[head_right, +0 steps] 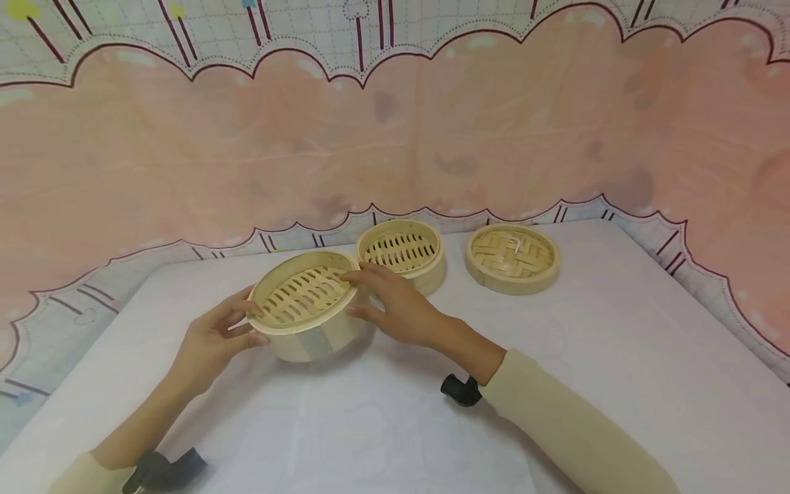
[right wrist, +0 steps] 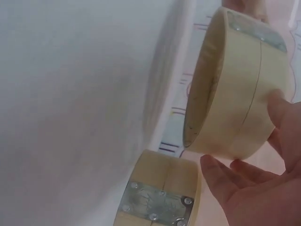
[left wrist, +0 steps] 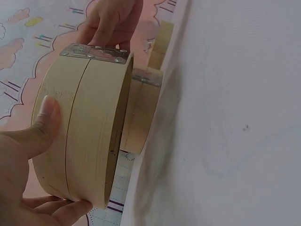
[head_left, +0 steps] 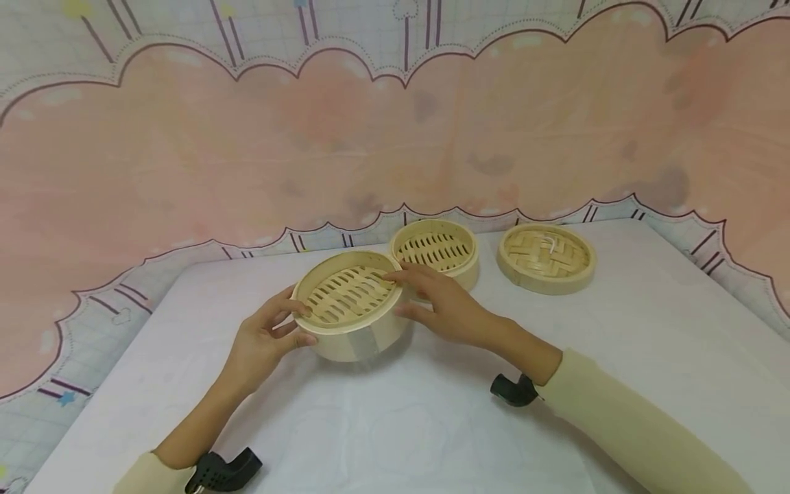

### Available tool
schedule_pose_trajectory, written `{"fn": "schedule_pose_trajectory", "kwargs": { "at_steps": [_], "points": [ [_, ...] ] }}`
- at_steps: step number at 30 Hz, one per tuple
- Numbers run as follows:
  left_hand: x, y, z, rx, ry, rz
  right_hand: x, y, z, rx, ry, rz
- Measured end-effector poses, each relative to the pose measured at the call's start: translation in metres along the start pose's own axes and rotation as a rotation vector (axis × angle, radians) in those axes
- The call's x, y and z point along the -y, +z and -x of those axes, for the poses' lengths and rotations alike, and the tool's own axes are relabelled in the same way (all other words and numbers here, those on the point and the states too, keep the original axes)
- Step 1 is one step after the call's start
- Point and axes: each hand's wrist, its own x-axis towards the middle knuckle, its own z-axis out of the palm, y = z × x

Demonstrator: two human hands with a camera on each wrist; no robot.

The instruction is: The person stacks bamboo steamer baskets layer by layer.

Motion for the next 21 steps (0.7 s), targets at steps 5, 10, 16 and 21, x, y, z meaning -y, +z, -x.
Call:
{"fn": "schedule_pose_trajectory", "kwargs": {
  "at_steps": [5,10,16,21],
  "points": [
    [-0.004,0.007,0.005,0.018,0.007,0.034,-0.006,-0.001,0.004,-0.004,-0.042,-0.095],
    [-0.001,0.014,0.008,0.034,0.013,0.024,-0.012,-0.002,0.013,0.017,-0.018,-0.171],
    [0.005,0.025,0.005,0.061,0.073,0.046,-0.019,-0.004,0.024,0.015,0.003,-0.17],
    [0.006,0.031,0.001,0.077,0.091,0.063,-0.024,-0.006,0.028,0.018,0.013,-0.156]
  ]
}}
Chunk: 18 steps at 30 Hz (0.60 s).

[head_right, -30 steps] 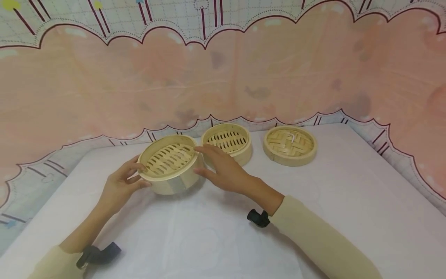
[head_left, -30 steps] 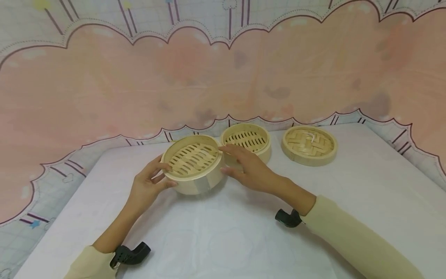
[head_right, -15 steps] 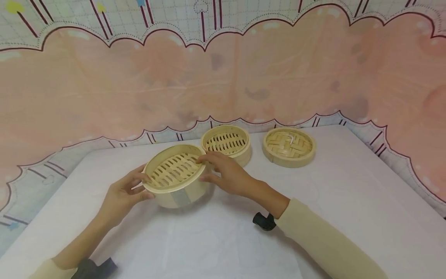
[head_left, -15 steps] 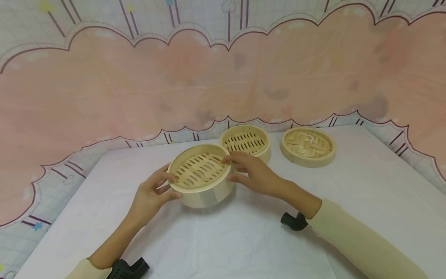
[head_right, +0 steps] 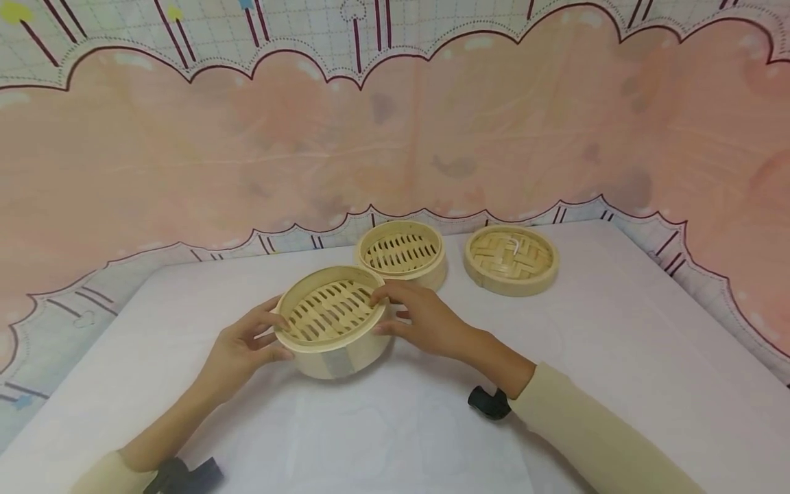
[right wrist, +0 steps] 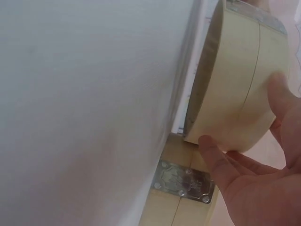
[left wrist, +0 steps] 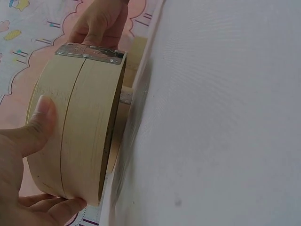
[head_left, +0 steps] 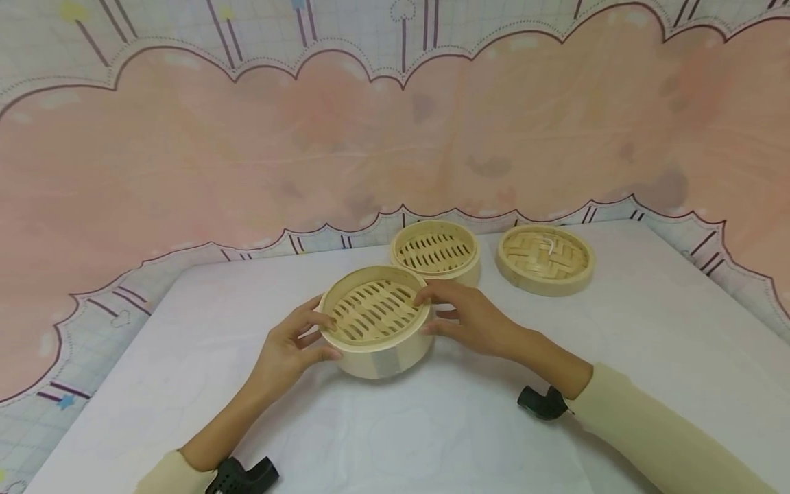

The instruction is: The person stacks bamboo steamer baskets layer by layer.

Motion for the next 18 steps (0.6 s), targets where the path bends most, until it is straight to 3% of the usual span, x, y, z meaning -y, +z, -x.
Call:
{"fn": "schedule_pose_trajectory", "kwargs": {
  "at_steps": [18],
  "points": [
    [0.001,0.017,-0.016,0.076,-0.032,0.057,-0.004,-0.017,0.021,0.006,0.058,-0.037]
  ]
}}
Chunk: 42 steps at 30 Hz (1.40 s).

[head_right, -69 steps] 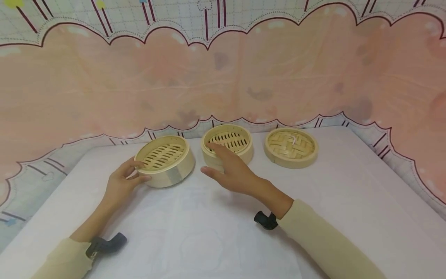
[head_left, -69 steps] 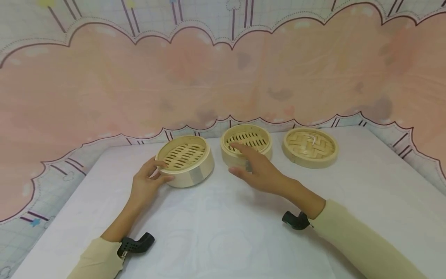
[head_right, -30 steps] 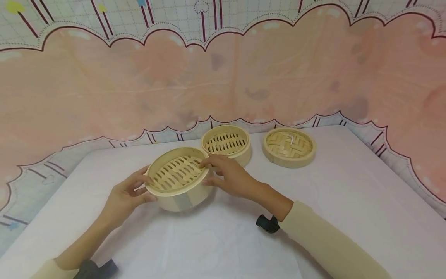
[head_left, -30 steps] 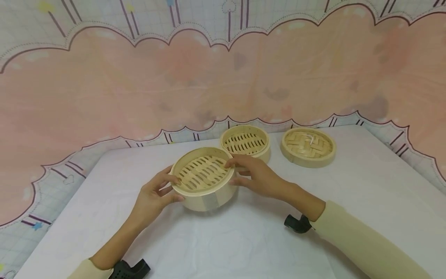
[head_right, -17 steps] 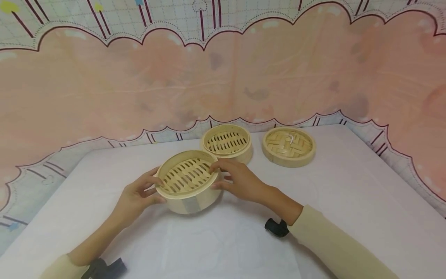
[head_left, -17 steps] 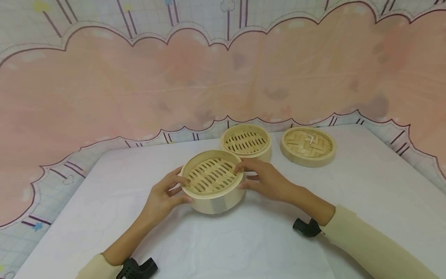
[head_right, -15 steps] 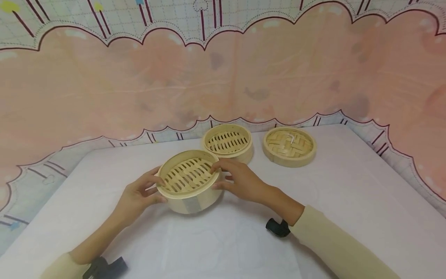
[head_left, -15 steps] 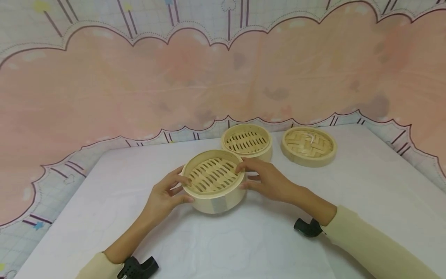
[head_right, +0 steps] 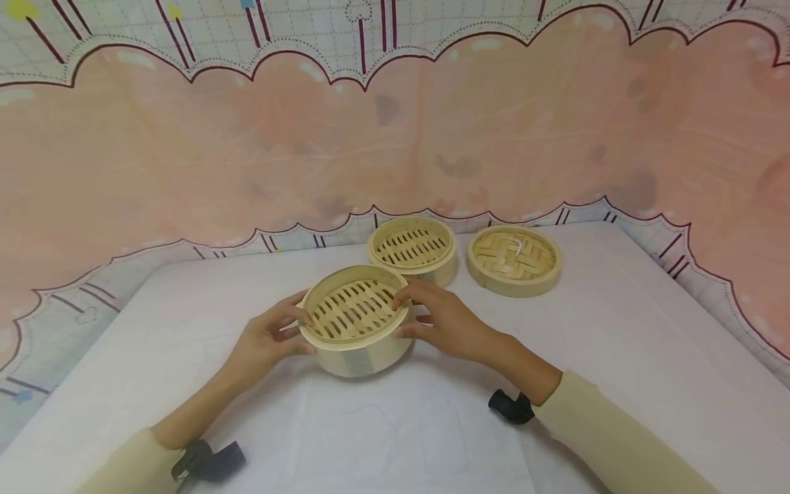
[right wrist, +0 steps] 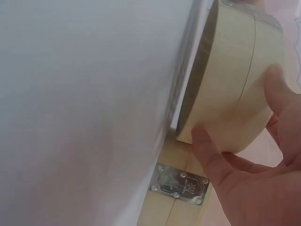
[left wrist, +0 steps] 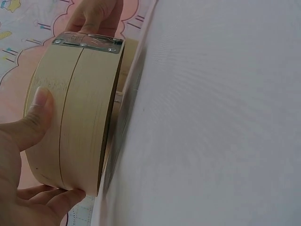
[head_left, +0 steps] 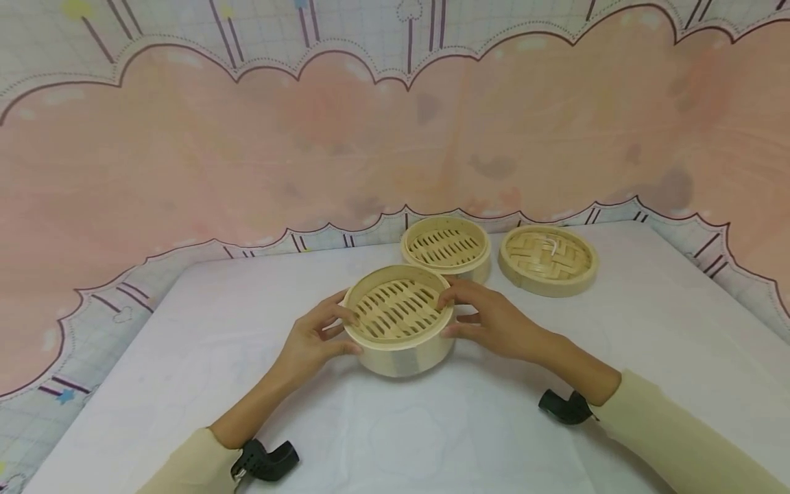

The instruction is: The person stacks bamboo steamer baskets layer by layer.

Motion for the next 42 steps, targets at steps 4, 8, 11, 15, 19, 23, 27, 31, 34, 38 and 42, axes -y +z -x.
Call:
{"fn": "schedule_pose_trajectory", "kwargs": {
  "at_steps": [4,8,11,15,19,23,27,31,34,38,42],
  "points": [
    [0.002,0.004,-0.003,0.023,0.011,-0.008,-0.001,-0.003,0.007,0.001,0.016,0.002],
    [0.004,0.008,-0.004,0.039,0.018,0.0,-0.001,-0.004,0.012,-0.004,0.027,0.015],
    [0.005,0.009,-0.005,0.055,0.029,0.001,-0.002,-0.005,0.015,-0.006,0.032,0.016],
    [0.008,0.01,-0.005,0.073,0.038,0.002,-0.002,-0.004,0.017,0.004,0.03,0.015],
    [0.011,0.009,-0.004,0.086,0.04,0.006,-0.004,-0.002,0.017,0.007,0.025,0.036],
    [0.015,0.008,-0.006,0.105,0.06,0.008,-0.004,0.0,0.018,-0.002,0.017,0.062],
    [0.018,0.006,-0.008,0.119,0.078,0.004,-0.005,0.002,0.018,-0.01,0.012,0.069],
    [0.019,0.004,-0.009,0.139,0.093,-0.009,-0.005,0.002,0.018,-0.016,0.013,0.063],
    [0.019,0.003,-0.009,0.138,0.098,-0.005,-0.005,0.002,0.018,-0.021,0.011,0.059],
    [0.019,0.002,-0.006,0.096,0.075,0.081,-0.005,0.001,0.018,-0.014,0.015,0.054],
    [0.02,0.005,-0.003,0.064,0.07,0.129,-0.006,-0.002,0.018,0.004,0.037,0.055]
  ]
}}
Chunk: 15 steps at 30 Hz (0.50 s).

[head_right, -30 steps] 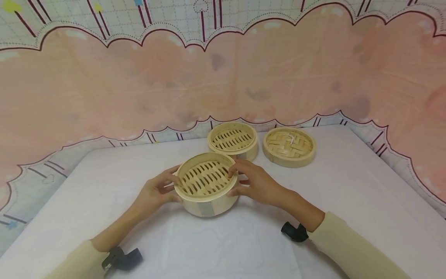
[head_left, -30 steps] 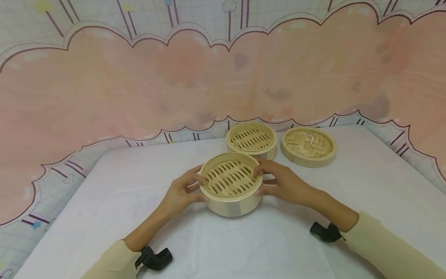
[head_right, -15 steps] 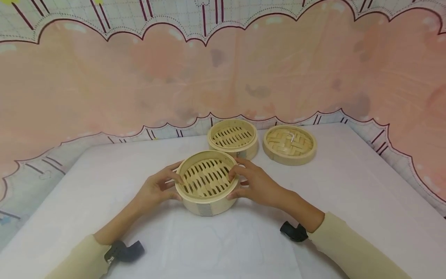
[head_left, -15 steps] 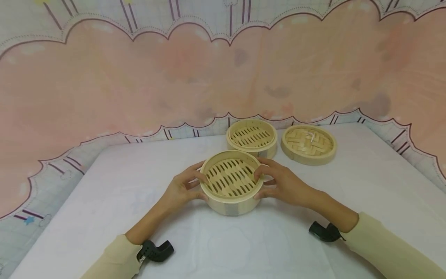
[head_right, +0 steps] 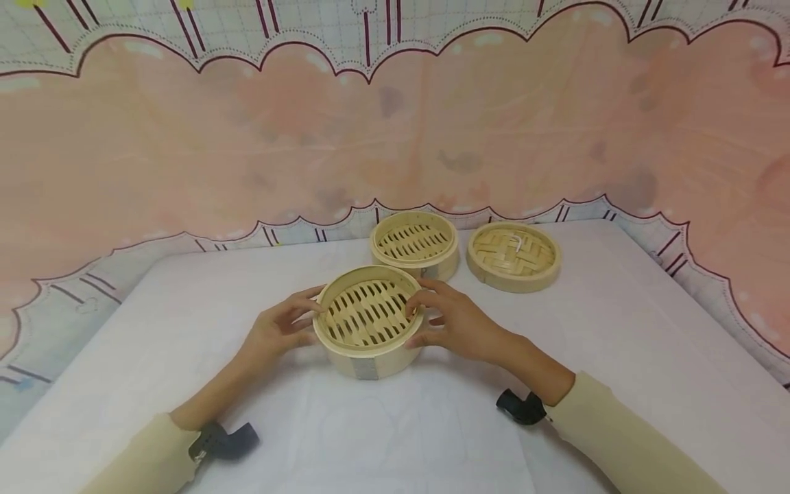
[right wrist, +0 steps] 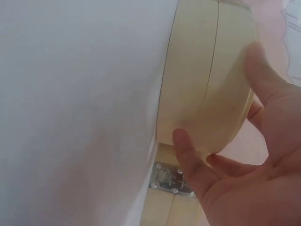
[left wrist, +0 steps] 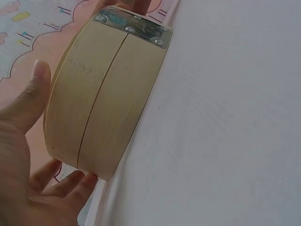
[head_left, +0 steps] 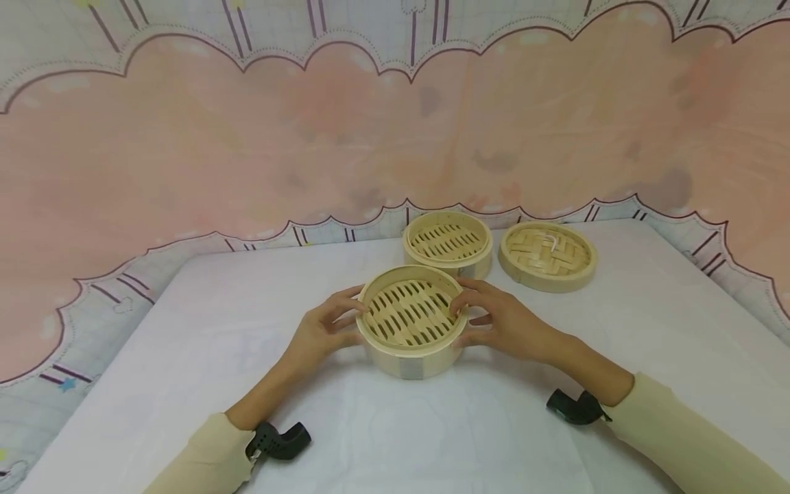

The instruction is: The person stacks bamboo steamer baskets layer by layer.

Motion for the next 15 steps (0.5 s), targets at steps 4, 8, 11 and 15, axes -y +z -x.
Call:
{"fn": "schedule_pose_trajectory", "kwargs": {
  "at_steps": [4,8,11,15],
  "points": [
    [0.002,0.002,-0.001,0.002,0.02,-0.033,-0.002,-0.005,0.0,-0.004,0.017,-0.007],
    [0.004,0.001,-0.001,0.002,0.028,-0.036,-0.004,-0.009,-0.001,-0.014,0.015,-0.011],
    [0.003,0.001,0.0,0.004,0.031,-0.035,-0.004,-0.013,-0.002,-0.027,0.008,-0.006],
    [0.001,0.0,0.0,0.007,0.033,-0.039,-0.005,-0.021,-0.003,-0.077,0.024,0.039]
  ]
}}
